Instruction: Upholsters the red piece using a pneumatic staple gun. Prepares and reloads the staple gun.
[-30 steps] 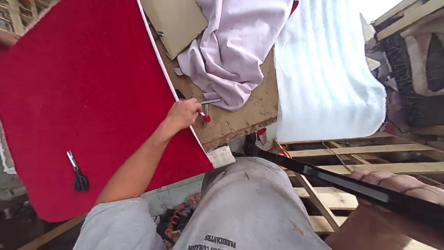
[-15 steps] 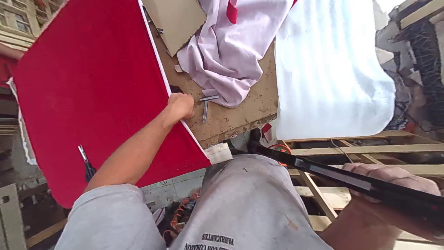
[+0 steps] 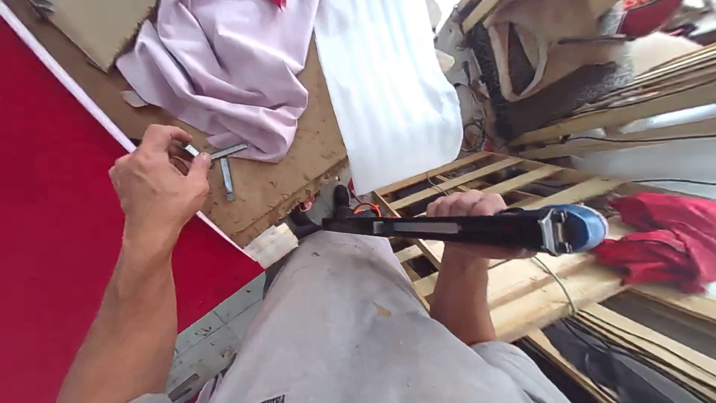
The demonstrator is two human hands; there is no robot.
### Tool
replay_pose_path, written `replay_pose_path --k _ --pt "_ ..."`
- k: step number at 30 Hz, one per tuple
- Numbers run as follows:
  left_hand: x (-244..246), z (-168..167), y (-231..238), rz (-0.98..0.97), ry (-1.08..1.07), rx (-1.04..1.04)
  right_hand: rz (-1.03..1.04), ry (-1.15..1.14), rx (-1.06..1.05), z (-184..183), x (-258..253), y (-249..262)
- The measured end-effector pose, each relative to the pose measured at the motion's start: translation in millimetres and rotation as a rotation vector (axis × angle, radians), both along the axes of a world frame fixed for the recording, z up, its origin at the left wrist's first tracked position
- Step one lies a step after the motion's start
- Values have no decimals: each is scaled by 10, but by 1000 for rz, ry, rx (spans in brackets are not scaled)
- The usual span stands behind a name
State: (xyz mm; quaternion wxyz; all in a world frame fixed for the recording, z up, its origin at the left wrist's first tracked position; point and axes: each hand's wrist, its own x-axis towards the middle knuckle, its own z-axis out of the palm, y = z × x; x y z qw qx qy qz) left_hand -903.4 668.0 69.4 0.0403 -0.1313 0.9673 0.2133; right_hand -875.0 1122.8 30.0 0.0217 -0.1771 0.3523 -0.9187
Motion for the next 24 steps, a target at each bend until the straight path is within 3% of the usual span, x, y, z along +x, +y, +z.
replay_pose_path --k 7,13,19,24 --pt "256 94 330 -129 271 206 179 85 54 40 -23 -214" --pt "429 -137 -76 -99 414 314 190 86 83 210 78 -641" --pt "291 -252 -559 -31 416 249 199 102 191 345 291 -799" --pt "350 44 -529 -62 462 617 78 77 191 429 570 -863"
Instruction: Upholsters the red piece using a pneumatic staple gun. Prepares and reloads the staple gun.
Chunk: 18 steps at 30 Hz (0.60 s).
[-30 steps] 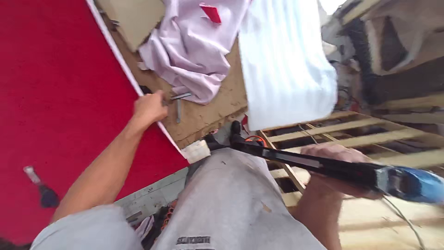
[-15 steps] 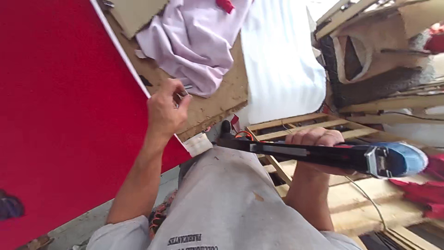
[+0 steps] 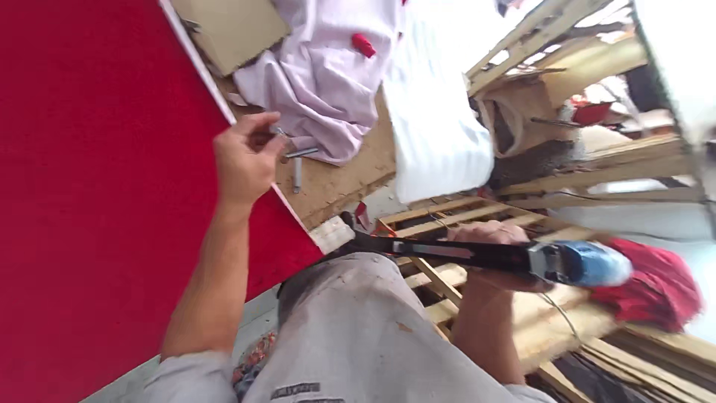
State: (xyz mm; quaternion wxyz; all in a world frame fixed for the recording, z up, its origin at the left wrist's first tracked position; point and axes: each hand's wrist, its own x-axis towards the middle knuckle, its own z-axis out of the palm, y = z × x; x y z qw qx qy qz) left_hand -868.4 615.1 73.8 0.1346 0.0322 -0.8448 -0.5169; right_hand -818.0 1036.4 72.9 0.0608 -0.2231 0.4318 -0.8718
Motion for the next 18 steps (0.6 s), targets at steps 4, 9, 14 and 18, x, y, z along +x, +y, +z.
replay_pose_path --k 4,9,14,18 --pt "407 508 822 -256 197 462 -71 29 -21 -12 114 163" --pt "816 886 1919 -446 269 647 64 109 -118 8 -6 171" --pt "903 812 2368 -358 254 520 101 84 -234 -107 -90 303" --pt "961 731 2595 -228 182 445 133 -7 -248 -246 -96 461"
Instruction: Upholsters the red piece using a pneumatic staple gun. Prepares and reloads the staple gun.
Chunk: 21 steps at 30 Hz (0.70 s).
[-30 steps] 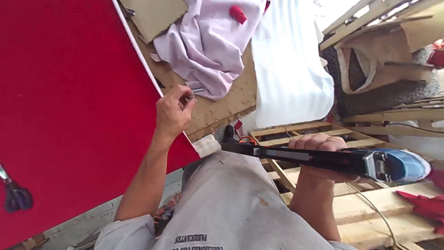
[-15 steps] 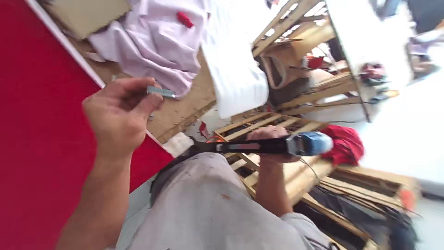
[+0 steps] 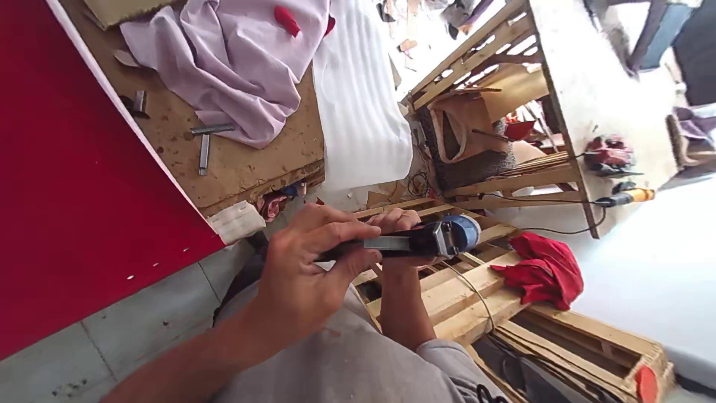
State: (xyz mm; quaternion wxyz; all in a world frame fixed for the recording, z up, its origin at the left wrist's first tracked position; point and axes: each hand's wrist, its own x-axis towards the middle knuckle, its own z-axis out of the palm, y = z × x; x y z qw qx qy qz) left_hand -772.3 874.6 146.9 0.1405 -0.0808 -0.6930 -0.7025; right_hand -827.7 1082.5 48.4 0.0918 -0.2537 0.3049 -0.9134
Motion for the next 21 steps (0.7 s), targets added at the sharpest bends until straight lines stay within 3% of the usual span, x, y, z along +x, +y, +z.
replay_pose_path --k 8,10,12,14,17,21 --pt "187 -22 402 142 -47 2 67 2 -44 -284 61 15" --pt "282 1 389 156 1 -126 81 3 -40 -399 107 -26" --pt "462 64 268 148 67 -348 183 2 -61 -274 130 -154" --pt "762 148 -12 201 86 -483 259 -14 -124 -105 205 -348" --pt "1362 70 -872 383 23 -493 341 -40 -204 42 344 -614" --pt "2308 -675 -1801 623 -77 -124 322 -28 -143 225 745 -1146"
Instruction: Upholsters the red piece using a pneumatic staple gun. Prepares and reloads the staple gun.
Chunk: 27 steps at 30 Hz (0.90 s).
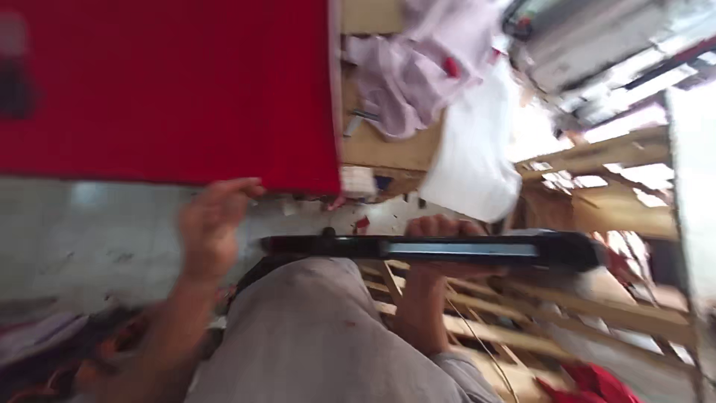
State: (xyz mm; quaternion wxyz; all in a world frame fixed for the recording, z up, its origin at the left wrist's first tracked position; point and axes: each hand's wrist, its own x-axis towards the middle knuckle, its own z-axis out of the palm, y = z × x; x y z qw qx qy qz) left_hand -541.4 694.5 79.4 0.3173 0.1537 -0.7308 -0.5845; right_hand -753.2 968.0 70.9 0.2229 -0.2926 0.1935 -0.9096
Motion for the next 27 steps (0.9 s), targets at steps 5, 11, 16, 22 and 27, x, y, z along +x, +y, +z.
replay_pose_path --k 5,11,16,22,27 --pt "819 -336 -381 -9 378 723 232 12 -96 324 674 -1106" --pt "1595 121 -853 29 810 822 616 242 53 331 1900 -2566" --pt "2190 202 -1397 105 821 794 869 108 68 198 2582 -3457" --pt "2618 -88 -2416 317 548 492 879 116 147 131 2893 -4477" --pt "3322 -557 -4004 470 170 253 797 122 194 -66 3101 -5572"
